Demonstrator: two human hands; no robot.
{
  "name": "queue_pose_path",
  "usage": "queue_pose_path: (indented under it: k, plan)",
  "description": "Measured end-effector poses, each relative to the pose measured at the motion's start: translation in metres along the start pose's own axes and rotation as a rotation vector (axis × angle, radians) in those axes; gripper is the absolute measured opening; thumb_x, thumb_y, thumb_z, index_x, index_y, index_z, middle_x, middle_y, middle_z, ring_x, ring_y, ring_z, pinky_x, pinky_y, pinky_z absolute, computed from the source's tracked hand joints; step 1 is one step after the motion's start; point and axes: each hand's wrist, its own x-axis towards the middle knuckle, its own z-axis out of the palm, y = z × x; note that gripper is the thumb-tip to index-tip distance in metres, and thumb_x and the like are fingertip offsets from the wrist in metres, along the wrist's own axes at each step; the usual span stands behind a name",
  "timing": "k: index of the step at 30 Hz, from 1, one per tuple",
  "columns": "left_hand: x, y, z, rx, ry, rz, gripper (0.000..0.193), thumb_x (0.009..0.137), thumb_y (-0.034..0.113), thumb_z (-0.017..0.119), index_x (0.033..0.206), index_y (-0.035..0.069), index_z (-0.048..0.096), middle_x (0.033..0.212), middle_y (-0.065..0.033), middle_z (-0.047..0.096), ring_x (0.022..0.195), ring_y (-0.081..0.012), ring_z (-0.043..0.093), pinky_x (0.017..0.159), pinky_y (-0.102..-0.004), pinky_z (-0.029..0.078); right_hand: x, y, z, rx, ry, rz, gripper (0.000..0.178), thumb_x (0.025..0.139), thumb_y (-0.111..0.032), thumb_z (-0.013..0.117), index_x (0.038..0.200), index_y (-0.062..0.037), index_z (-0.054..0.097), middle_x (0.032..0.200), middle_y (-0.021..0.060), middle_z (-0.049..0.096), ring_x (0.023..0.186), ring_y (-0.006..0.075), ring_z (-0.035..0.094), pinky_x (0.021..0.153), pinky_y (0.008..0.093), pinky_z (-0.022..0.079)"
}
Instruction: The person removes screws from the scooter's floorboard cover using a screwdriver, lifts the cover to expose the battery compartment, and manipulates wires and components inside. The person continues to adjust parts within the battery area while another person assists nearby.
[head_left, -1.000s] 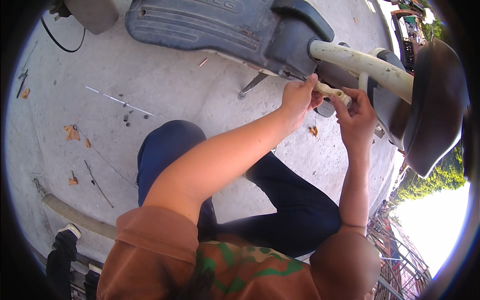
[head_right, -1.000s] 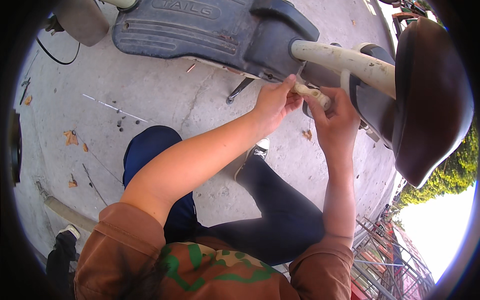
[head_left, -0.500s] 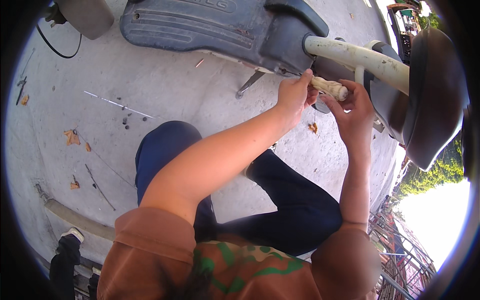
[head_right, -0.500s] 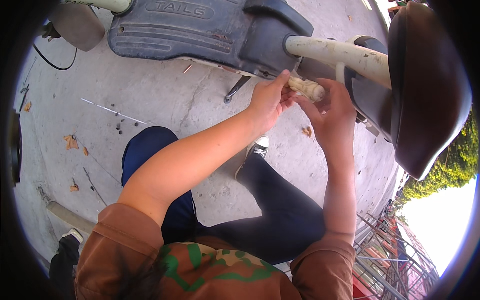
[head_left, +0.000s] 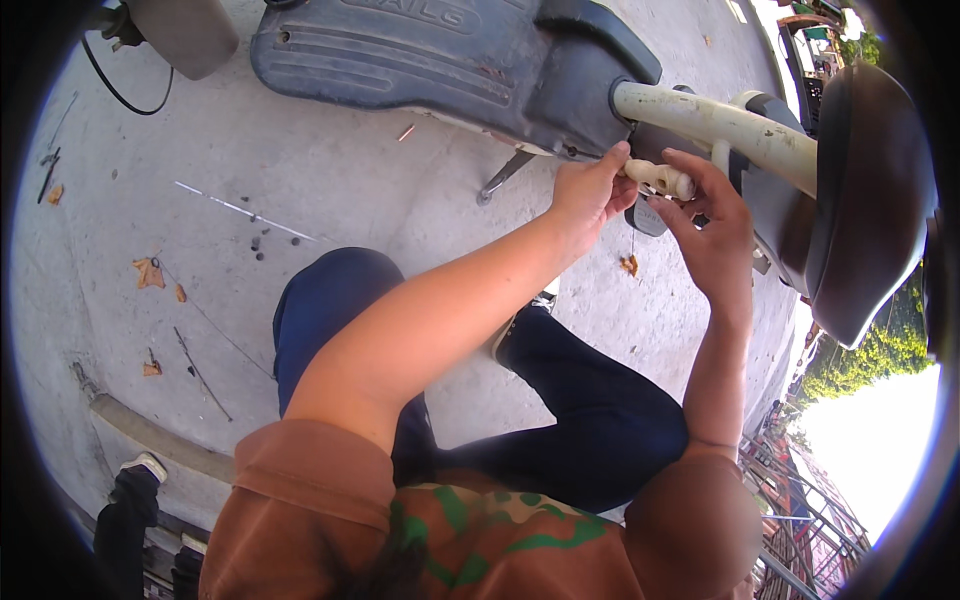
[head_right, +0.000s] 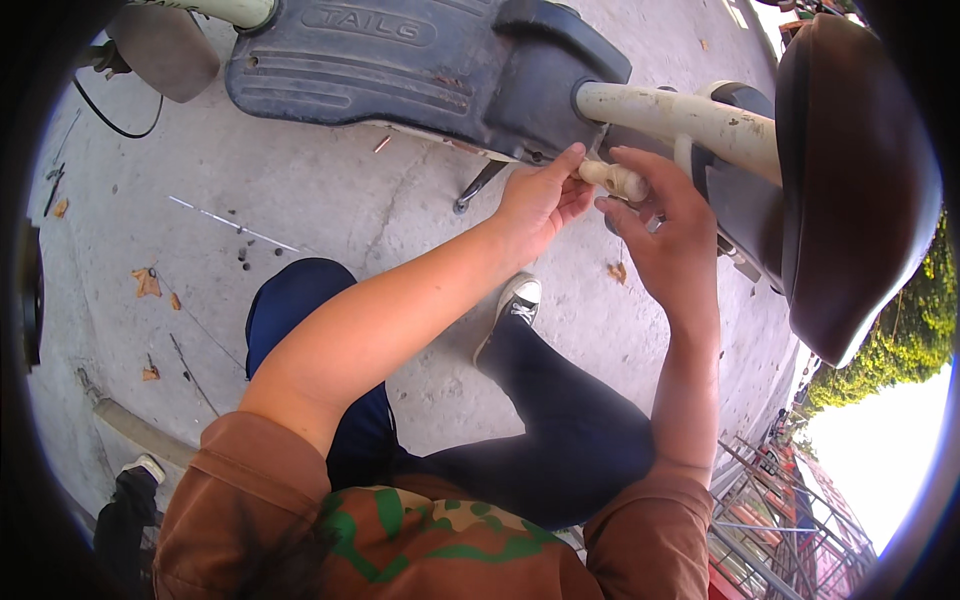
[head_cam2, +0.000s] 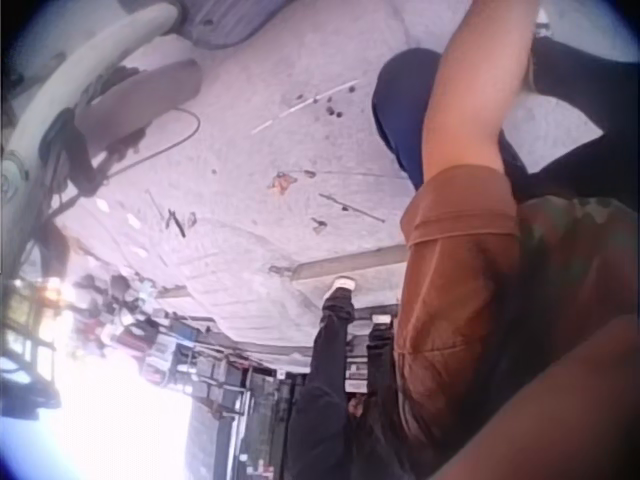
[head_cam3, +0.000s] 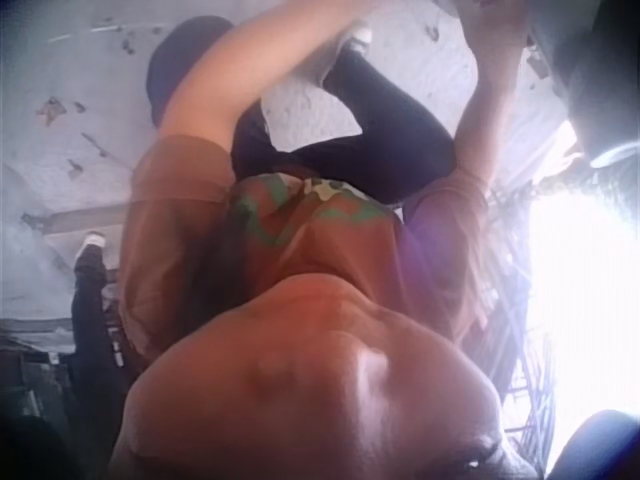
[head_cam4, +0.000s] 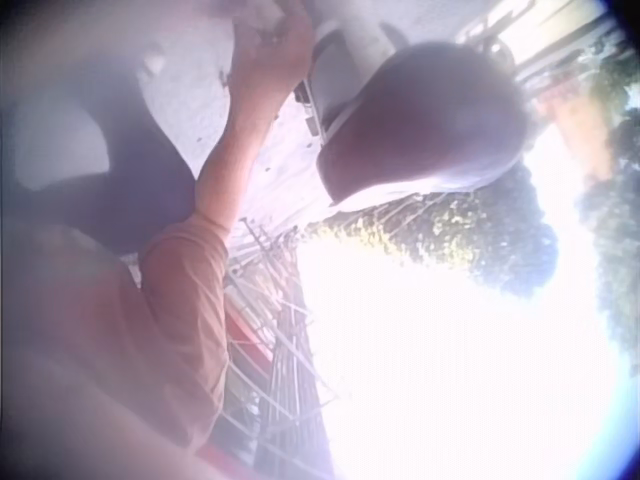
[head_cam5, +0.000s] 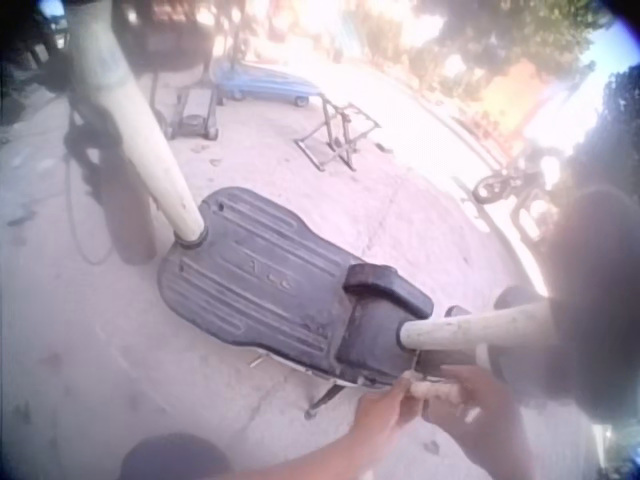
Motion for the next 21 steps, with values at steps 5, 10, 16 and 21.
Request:
queue_pose_path:
  k: [5, 10, 16, 21]
  plan:
    - [0.002, -0.012, -0.003, -0.03, -0.085, 0.037, 0.03, 0.099, 0.03, 0.068, 0.097, 0.0, 0.065, 0.091, -0.0065, 0.067, 0.08, -0.0143, 0.065, 0.074, -0.0275, 0.057, 0.0, 0.005, 0.003, -0.18, 0.079, 0.122, 0.028, 0.091, -0.013, 0.075, 0.116, -0.0016, 0.067, 0.091, 0.0059, 0.071, 0.075, 0.0087, 0.061, 0.066, 0.0236, 0.048]
    - [0.005, -0.013, -0.005, -0.069, -0.092, 0.003, 0.029, 0.099, 0.03, 0.068, 0.097, 0.001, 0.065, 0.09, -0.0066, 0.067, 0.08, -0.015, 0.066, 0.073, -0.0273, 0.057, -0.004, 0.009, -0.003, -0.25, 0.064, -0.051, 0.025, 0.092, -0.012, 0.072, 0.115, -0.0034, 0.068, 0.097, 0.0092, 0.07, 0.08, 0.0163, 0.065, 0.069, 0.0291, 0.05]
    - [0.004, 0.001, -0.003, 0.035, 0.013, -0.079, 0.028, 0.095, 0.029, 0.073, 0.096, 0.003, 0.064, 0.087, -0.0071, 0.068, 0.078, -0.0159, 0.067, 0.069, -0.0269, 0.059, -0.004, 0.015, -0.01, -0.302, -0.076, -0.471, 0.025, 0.089, 0.0, 0.069, 0.114, -0.004, 0.068, 0.113, 0.0117, 0.068, 0.099, 0.03, 0.065, 0.082, 0.0368, 0.053]
    - [0.016, 0.003, -0.012, -0.006, -0.092, -0.082, 0.026, 0.096, 0.025, 0.072, 0.099, 0.001, 0.064, 0.091, -0.0093, 0.068, 0.081, -0.0167, 0.068, 0.072, -0.0264, 0.06, -0.008, 0.02, 0.0, -0.296, 0.018, -0.332, 0.029, 0.092, -0.007, 0.069, 0.121, -0.0029, 0.064, 0.114, 0.0144, 0.068, 0.107, 0.0322, 0.065, 0.092, 0.0383, 0.052]
